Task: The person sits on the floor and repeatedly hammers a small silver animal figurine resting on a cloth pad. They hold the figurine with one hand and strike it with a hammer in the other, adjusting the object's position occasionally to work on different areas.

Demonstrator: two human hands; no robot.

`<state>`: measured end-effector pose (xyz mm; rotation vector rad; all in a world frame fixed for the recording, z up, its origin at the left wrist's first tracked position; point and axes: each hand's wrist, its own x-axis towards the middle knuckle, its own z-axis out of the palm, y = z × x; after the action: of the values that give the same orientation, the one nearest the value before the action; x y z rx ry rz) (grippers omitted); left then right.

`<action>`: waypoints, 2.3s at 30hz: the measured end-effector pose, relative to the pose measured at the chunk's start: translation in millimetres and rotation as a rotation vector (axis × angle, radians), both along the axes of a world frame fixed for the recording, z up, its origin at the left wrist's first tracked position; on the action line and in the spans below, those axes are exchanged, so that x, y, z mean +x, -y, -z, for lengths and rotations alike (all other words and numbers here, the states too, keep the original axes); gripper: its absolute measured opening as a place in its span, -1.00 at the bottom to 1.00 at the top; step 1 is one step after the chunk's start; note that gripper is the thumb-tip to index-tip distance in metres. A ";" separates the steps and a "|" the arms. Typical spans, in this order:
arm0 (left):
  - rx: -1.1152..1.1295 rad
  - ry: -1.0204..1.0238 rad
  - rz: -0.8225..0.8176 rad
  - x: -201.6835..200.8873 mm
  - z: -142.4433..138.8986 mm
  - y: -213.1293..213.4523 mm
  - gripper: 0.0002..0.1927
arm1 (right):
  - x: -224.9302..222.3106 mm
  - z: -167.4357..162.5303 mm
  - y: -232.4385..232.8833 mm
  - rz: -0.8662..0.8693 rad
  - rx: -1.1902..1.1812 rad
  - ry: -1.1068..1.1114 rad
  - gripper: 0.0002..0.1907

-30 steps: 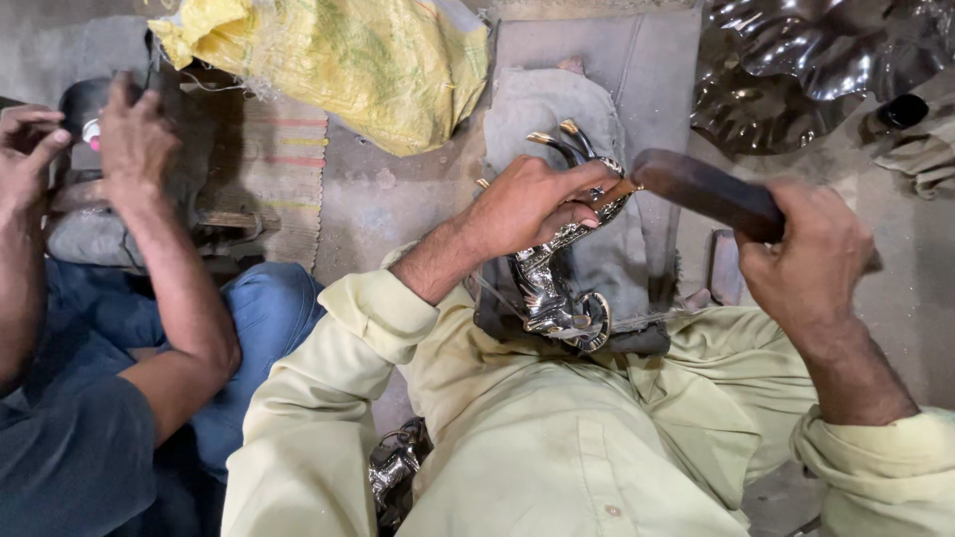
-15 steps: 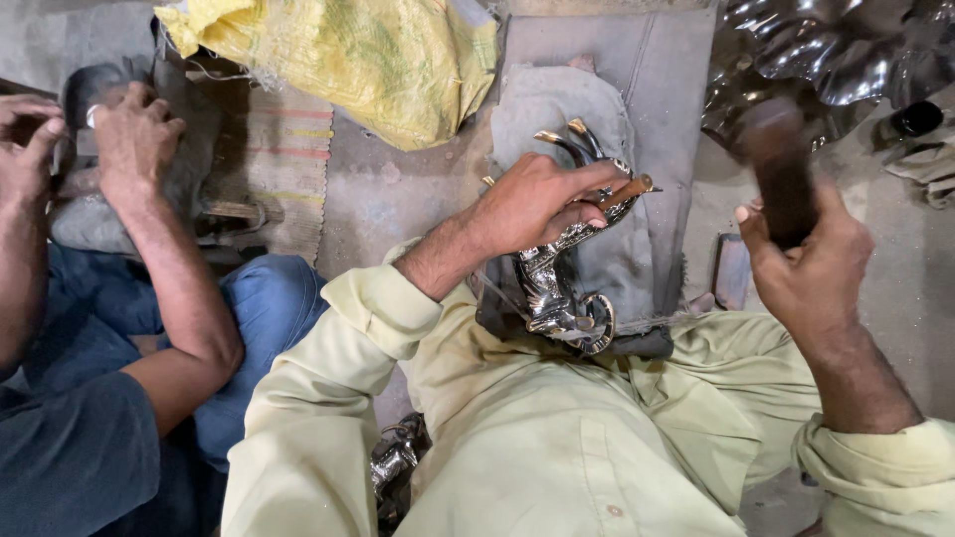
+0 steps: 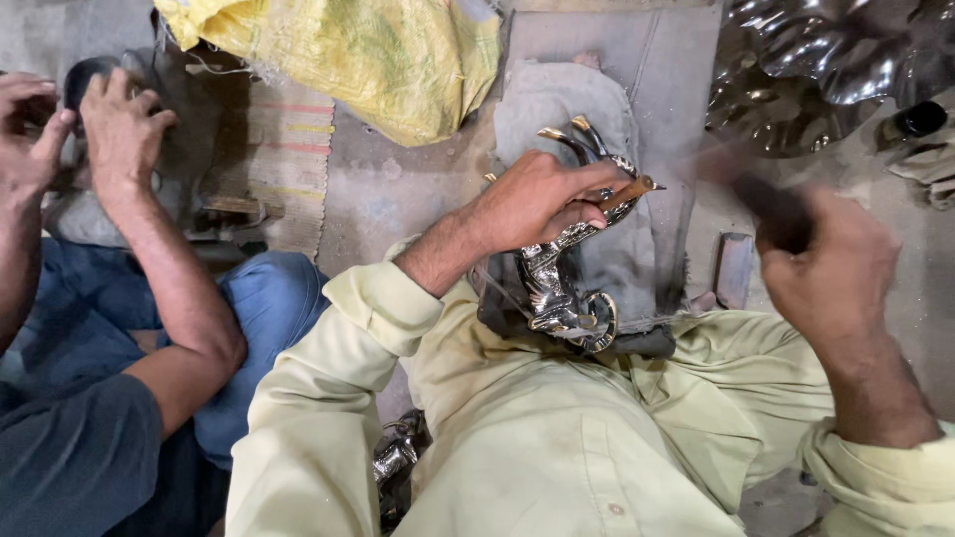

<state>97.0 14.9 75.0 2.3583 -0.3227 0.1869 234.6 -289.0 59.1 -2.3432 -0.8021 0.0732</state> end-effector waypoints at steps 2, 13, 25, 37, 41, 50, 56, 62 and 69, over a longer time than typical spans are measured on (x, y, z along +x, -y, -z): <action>-0.064 0.106 -0.035 -5.6 1.8 -0.5 -0.56 | 1.8 -2.2 2.0 -0.115 -0.390 0.265 -0.68; -0.063 0.142 -0.047 -19.2 17.9 1.8 -0.54 | -13.8 -7.3 -12.9 -0.058 0.158 0.033 -0.67; -0.023 0.169 -0.078 -15.2 28.4 4.4 -0.52 | -5.3 -27.8 -12.7 -0.152 -0.014 0.399 -0.74; 0.000 0.160 -0.067 -13.0 28.7 2.8 -0.55 | -3.1 -16.9 -6.8 -0.169 -0.043 0.419 -0.78; -0.029 0.172 -0.049 -11.5 28.1 2.1 -0.54 | -4.5 -22.5 -7.1 -0.123 0.090 0.342 -0.71; -0.025 0.213 -0.038 -10.2 29.4 1.4 -0.57 | -8.9 -32.1 -5.3 -0.158 -0.044 0.415 -0.70; -0.031 0.127 -0.055 -8.3 27.5 1.9 -0.56 | -4.5 -23.3 5.3 -0.144 -0.091 0.435 -0.71; -0.098 0.236 -0.078 -11.5 32.2 5.3 -0.54 | -1.6 -24.0 9.5 -0.157 -0.296 0.476 -0.74; -0.460 0.242 -0.480 -36.8 40.1 30.6 -0.59 | 7.0 -38.1 -7.9 -0.141 -0.504 0.037 -0.58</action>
<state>60.2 -15.7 34.8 1.9172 0.1700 0.6998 241.6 -281.1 97.2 -2.7560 -1.0649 0.3271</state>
